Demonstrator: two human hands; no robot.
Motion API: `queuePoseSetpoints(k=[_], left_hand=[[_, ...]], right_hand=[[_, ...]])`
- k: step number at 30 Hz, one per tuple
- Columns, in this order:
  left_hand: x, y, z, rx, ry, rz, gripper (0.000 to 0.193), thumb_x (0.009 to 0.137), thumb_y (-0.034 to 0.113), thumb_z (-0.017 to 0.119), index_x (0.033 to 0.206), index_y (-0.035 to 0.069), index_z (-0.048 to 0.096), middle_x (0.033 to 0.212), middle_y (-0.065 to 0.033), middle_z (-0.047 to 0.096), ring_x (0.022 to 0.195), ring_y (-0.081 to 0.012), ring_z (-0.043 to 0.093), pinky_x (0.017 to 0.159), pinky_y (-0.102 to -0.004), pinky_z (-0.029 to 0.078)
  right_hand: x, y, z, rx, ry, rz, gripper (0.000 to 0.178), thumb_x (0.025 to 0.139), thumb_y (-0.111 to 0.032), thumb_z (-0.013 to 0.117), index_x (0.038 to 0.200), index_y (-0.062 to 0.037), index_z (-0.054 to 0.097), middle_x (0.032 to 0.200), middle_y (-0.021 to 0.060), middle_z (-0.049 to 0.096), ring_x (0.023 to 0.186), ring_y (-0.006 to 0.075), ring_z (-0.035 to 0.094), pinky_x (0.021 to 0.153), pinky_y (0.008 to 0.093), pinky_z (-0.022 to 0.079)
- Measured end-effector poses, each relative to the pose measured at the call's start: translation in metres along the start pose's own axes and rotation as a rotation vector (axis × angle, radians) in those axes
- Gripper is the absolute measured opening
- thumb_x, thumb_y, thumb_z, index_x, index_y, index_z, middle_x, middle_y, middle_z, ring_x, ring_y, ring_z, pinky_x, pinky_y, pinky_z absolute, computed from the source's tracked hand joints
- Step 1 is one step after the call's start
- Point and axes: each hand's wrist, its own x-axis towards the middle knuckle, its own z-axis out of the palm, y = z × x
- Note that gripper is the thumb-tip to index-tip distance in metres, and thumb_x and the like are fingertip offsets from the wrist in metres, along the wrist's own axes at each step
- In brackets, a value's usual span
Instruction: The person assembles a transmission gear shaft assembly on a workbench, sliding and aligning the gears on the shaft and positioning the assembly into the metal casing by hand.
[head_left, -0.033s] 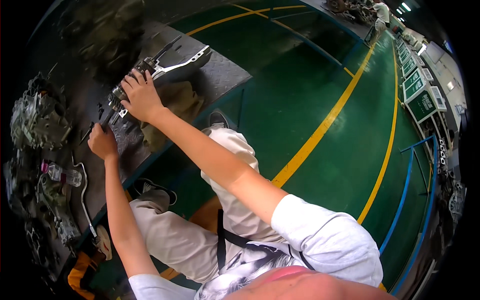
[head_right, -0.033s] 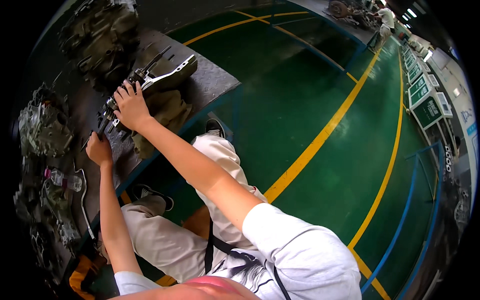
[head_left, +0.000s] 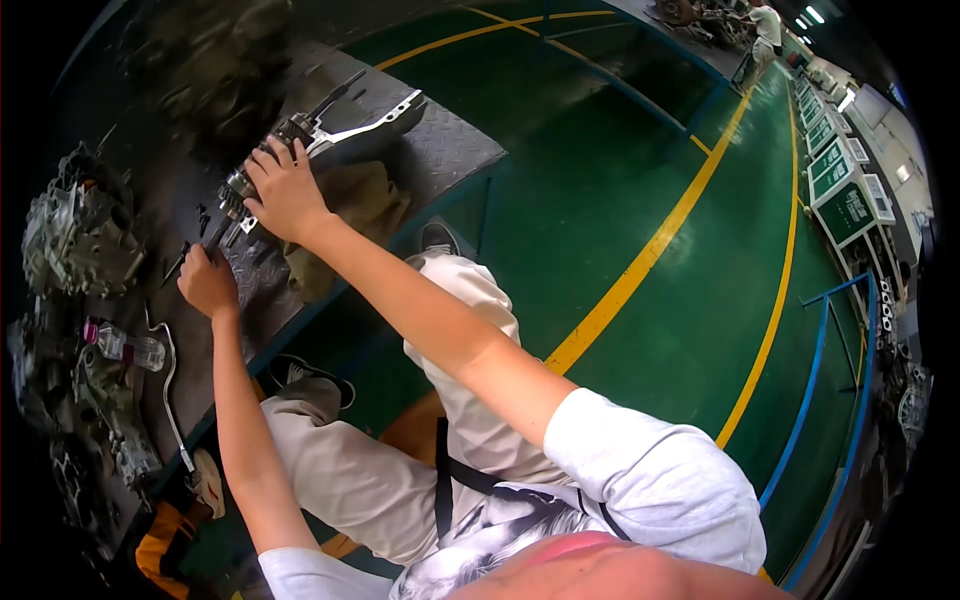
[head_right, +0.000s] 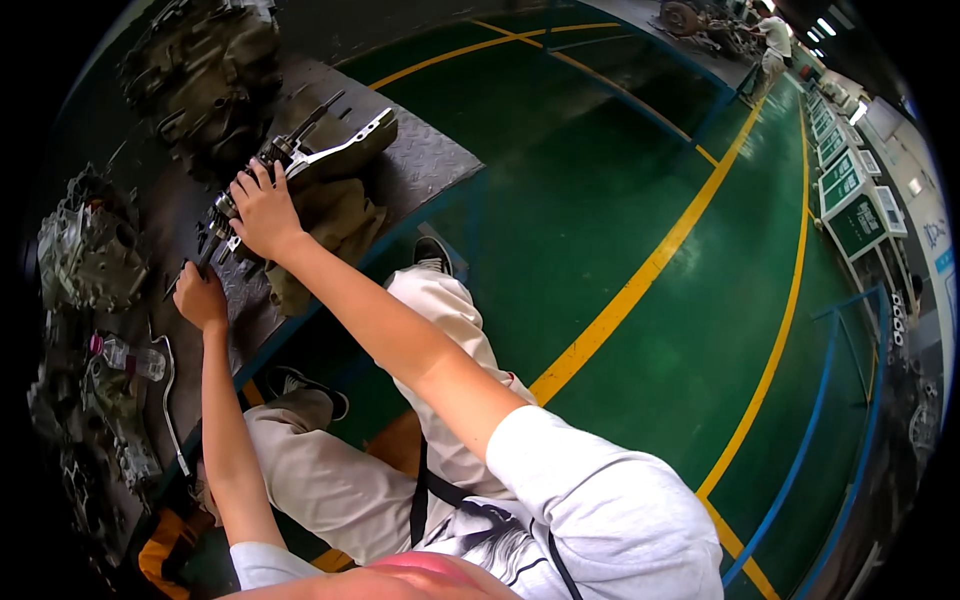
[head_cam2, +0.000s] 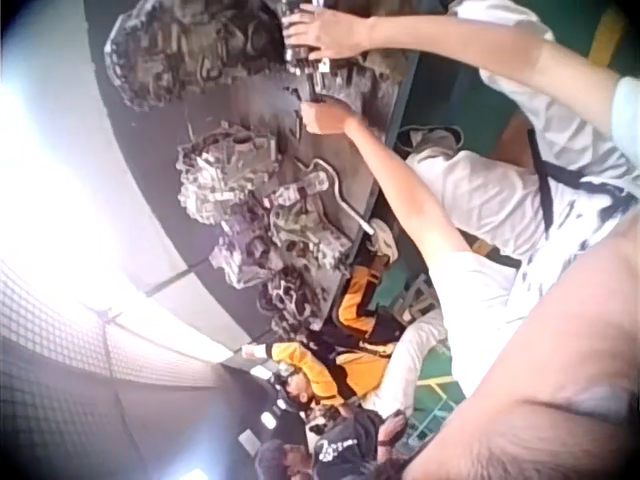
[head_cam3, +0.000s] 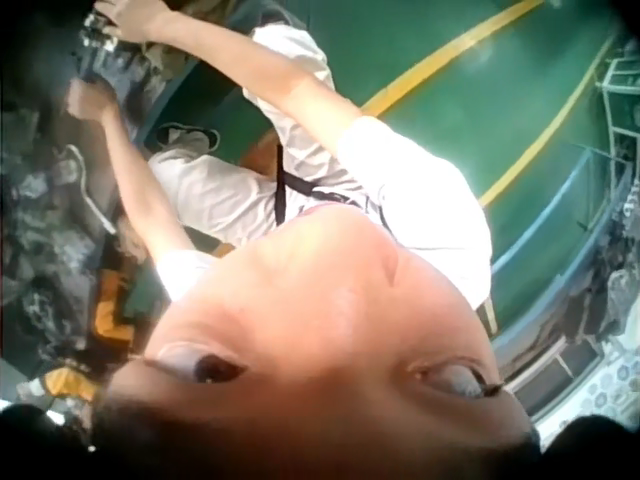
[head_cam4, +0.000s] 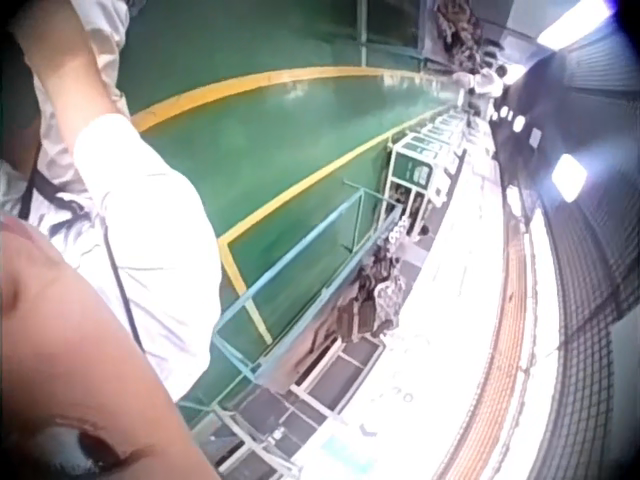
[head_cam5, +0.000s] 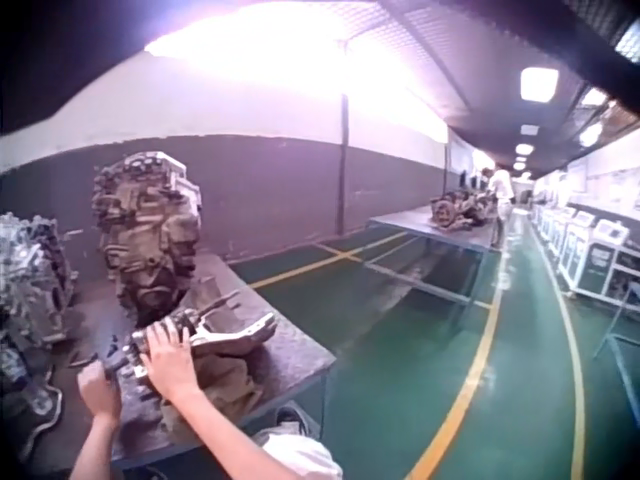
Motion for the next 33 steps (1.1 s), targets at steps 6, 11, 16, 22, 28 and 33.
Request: queuePoseSetpoints(k=[6, 11, 16, 22, 28, 33], left_hand=[[0.006, -0.050, -0.008, 0.044, -0.337, -0.170, 0.013, 0.076, 0.019, 0.056, 0.067, 0.011, 0.062, 0.065, -0.0121, 0.062, 0.058, -0.0289, 0.062, 0.048, -0.0407, 0.046], [0.031, 0.001, -0.025, -0.161, -0.599, -0.202, 0.013, 0.069, 0.026, 0.061, 0.068, 0.015, 0.070, 0.069, -0.0081, 0.066, 0.067, -0.0249, 0.065, 0.057, -0.0405, 0.049], [0.013, -0.043, -0.020, -0.125, -0.579, -0.347, 0.018, 0.063, 0.024, 0.065, 0.074, 0.011, 0.070, 0.081, -0.0116, 0.067, 0.081, -0.0256, 0.065, 0.071, -0.0382, 0.049], [0.006, -0.025, -0.001, -0.137, -0.461, -0.312, 0.013, 0.064, 0.022, 0.065, 0.070, 0.011, 0.069, 0.074, -0.0098, 0.066, 0.075, -0.0238, 0.065, 0.068, -0.0350, 0.046], [0.013, -0.028, -0.001, -0.123, -0.433, -0.325, 0.012, 0.065, 0.021, 0.065, 0.070, 0.011, 0.069, 0.074, -0.0098, 0.066, 0.075, -0.0238, 0.065, 0.068, -0.0350, 0.046], [0.017, -0.026, -0.003, -0.125, -0.466, -0.312, 0.011, 0.064, 0.020, 0.065, 0.070, 0.011, 0.069, 0.075, -0.0096, 0.067, 0.075, -0.0249, 0.065, 0.065, -0.0349, 0.048]], right_hand=[[0.018, -0.036, 0.021, -0.107, -0.014, -0.117, 0.050, 0.081, -0.041, 0.057, 0.113, -0.0025, 0.055, 0.120, 0.0152, 0.052, 0.119, 0.0312, 0.041, 0.103, 0.0470, 0.028], [0.012, 0.008, 0.003, -0.106, 0.033, -0.189, 0.040, 0.082, -0.030, 0.058, 0.108, 0.0012, 0.058, 0.109, 0.0197, 0.058, 0.105, 0.0337, 0.053, 0.094, 0.0445, 0.038], [0.014, -0.036, 0.020, -0.110, 0.078, -0.230, 0.039, 0.085, -0.031, 0.058, 0.110, -0.0017, 0.057, 0.112, 0.0174, 0.058, 0.109, 0.0346, 0.051, 0.092, 0.0442, 0.040], [0.011, -0.022, 0.023, -0.137, 0.099, -0.137, 0.034, 0.084, -0.028, 0.059, 0.106, -0.0019, 0.061, 0.111, 0.0131, 0.060, 0.108, 0.0308, 0.053, 0.095, 0.0389, 0.040], [0.014, -0.036, 0.013, -0.047, 0.089, -0.062, 0.028, 0.079, -0.021, 0.064, 0.095, 0.0014, 0.062, 0.108, 0.0162, 0.061, 0.104, 0.0314, 0.055, 0.090, 0.0381, 0.043], [0.016, -0.035, 0.011, -0.031, 0.111, -0.022, 0.024, 0.075, -0.022, 0.067, 0.082, 0.0008, 0.062, 0.107, 0.0158, 0.060, 0.104, 0.0321, 0.053, 0.090, 0.0395, 0.042]])
